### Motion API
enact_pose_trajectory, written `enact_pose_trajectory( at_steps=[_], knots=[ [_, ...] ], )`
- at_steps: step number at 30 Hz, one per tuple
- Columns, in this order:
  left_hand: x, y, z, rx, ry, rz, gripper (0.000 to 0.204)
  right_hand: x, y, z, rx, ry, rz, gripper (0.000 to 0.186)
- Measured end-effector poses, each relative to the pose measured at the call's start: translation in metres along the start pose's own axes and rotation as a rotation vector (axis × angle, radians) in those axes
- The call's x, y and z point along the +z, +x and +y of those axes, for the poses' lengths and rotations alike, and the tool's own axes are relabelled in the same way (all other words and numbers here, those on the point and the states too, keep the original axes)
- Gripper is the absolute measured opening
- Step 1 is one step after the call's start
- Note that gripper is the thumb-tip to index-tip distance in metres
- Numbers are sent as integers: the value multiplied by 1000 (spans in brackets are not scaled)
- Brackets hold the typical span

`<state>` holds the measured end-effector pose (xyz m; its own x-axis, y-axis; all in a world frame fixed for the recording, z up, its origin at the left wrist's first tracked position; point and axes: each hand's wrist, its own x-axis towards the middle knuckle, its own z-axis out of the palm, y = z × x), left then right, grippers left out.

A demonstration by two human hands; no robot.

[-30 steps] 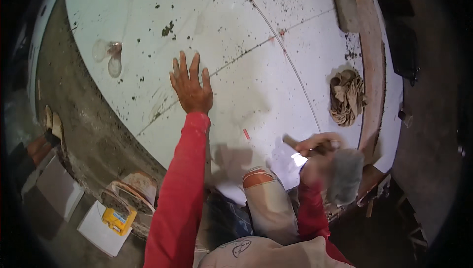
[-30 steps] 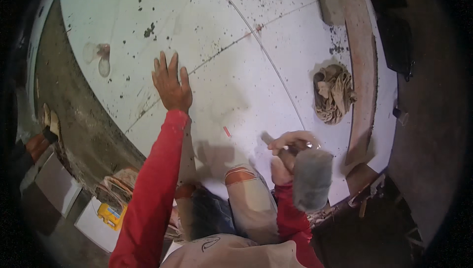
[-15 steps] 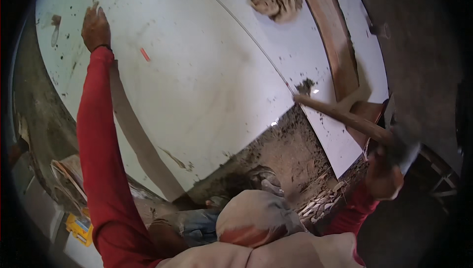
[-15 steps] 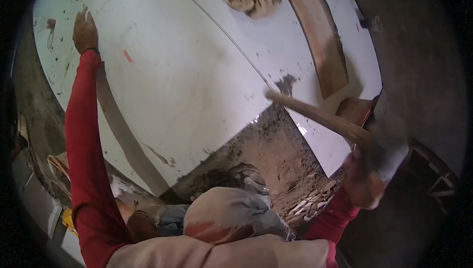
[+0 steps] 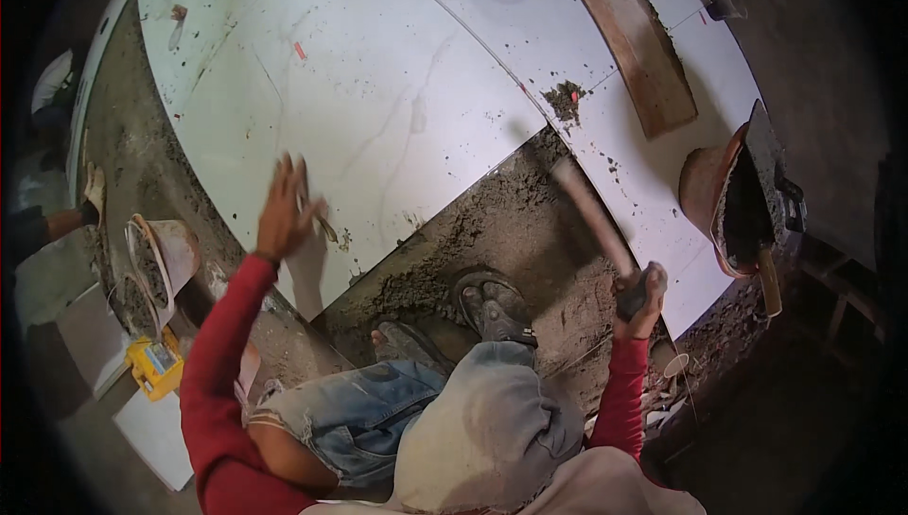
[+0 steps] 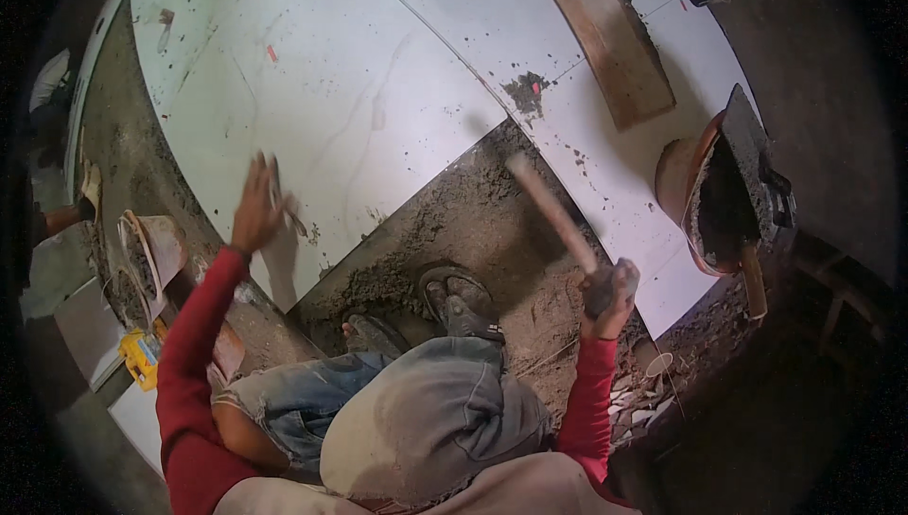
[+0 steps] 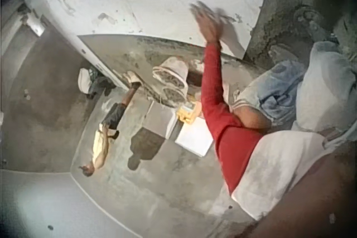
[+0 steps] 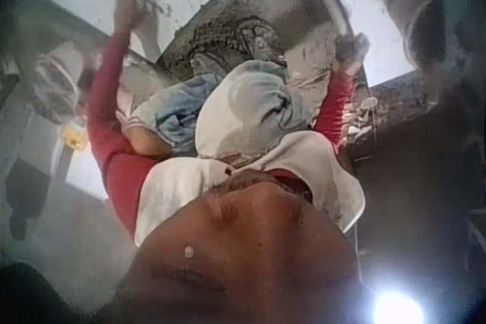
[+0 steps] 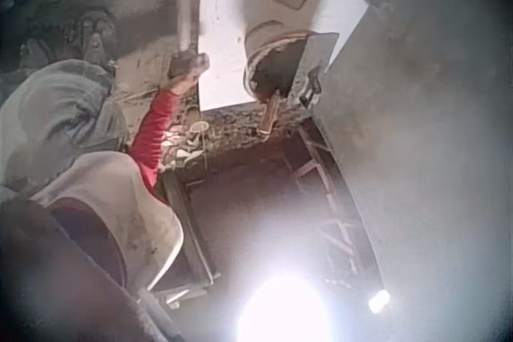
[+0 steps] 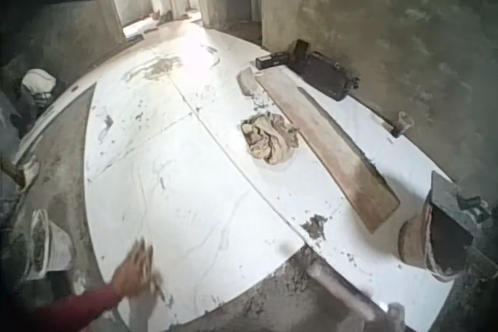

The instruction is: The person wipes a large floor tile with a cloth, places spacers in the gaps between tiles, and taps the tile with a rubber mallet to set it into the mortar.

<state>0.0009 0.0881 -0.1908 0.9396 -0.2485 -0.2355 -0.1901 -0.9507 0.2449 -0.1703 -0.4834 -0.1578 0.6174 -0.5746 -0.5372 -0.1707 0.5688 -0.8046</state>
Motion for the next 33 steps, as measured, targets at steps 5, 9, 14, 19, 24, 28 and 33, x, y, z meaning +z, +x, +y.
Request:
enact_pose_trajectory(
  at_steps=[5,9,14,19,24,28,33],
  knots=[
    [-15,-84,64,9,73,-232,112,-17,13,11,-78,-204,-67,26],
    [-9,-98,73,-26,62,-225,113,-17,39,34,-320,-349,-68,24],
    [-5,-104,68,-43,-8,-220,110,33,36,39,-453,-414,-73,19],
    [-5,-100,70,-49,11,-219,109,35,40,29,-162,-234,-90,19],
    [-13,-101,73,-68,45,-210,109,15,50,58,-325,-268,-39,14],
    [-11,-108,75,-118,76,-219,111,-42,46,31,-755,-734,-182,13],
    [-14,-104,82,-142,71,-209,112,-27,44,16,-1458,-1442,-380,13]
  ],
)
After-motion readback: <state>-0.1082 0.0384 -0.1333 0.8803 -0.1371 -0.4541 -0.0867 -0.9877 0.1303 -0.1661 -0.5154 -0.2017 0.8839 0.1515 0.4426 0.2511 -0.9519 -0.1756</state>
